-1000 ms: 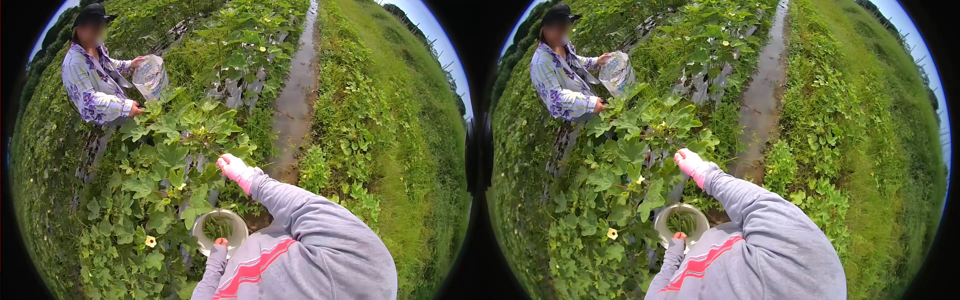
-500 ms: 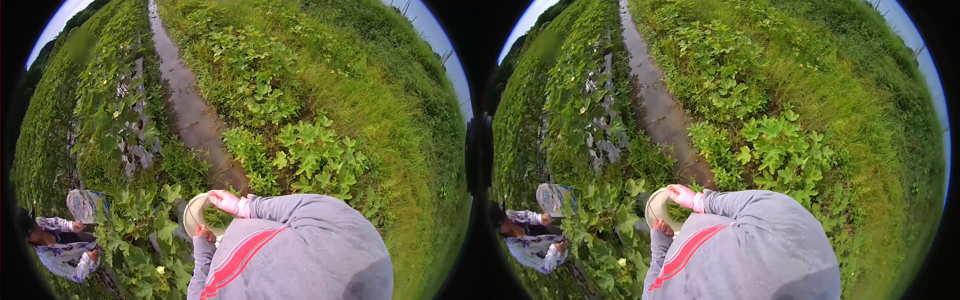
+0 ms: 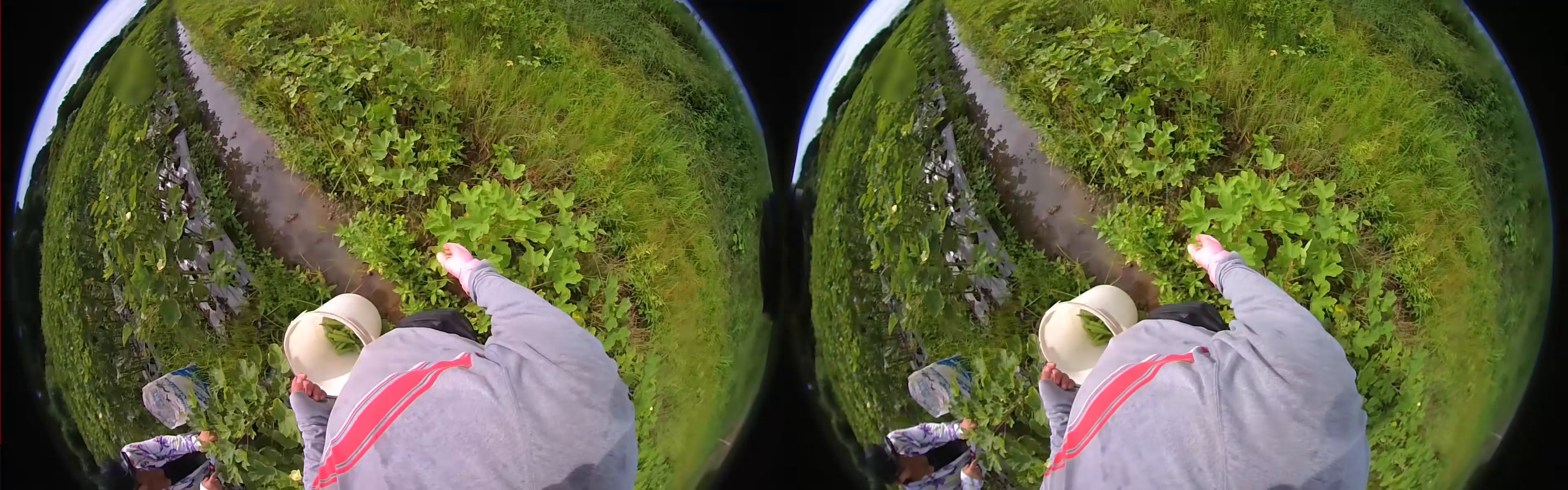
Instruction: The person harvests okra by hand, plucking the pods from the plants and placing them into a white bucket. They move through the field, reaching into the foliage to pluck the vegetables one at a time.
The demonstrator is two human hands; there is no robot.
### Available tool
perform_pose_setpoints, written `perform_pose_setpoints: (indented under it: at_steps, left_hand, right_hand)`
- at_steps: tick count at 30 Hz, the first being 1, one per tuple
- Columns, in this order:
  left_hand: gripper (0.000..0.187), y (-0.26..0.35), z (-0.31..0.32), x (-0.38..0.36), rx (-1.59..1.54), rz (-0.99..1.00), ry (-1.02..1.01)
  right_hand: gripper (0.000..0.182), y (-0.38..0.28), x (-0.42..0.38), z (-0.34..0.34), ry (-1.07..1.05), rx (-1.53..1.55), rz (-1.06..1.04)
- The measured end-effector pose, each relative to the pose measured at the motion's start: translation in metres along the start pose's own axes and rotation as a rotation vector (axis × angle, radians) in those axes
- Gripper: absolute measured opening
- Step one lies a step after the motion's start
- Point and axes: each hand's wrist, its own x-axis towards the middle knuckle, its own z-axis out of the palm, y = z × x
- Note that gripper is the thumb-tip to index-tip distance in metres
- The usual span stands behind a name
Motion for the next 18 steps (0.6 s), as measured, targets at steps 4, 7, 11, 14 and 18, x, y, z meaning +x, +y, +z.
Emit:
perform_pose_setpoints:
  at_steps: [4, 7, 11, 14, 18]
  left_hand:
    - [0.013, 0.024, 0.040, -0.011, -0.042, -0.014, 0.123]
    - [0.016, 0.039, 0.028, -0.001, -0.119, -0.113, 0.084]
    - [0.022, 0.065, 0.039, -0.010, -0.140, 0.065, 0.069]
    - [0.030, 0.097, 0.034, -0.008, -0.168, 0.148, -0.015]
    - [0.031, 0.130, 0.068, -0.021, -0.199, 0.336, 0.033]
  right_hand:
    - [0.067, 0.042, -0.029, -0.071, 0.295, -0.176, 0.348]
    - [0.078, 0.045, -0.060, -0.104, 0.358, -0.007, 0.718]
    - [0.065, 0.111, -0.039, -0.096, 0.090, -0.189, 0.760]
    - [0.057, 0.063, -0.049, -0.111, -0.352, -0.400, 0.657]
    - [0.060, 0.027, -0.047, -0.071, -0.603, -0.614, 0.357]
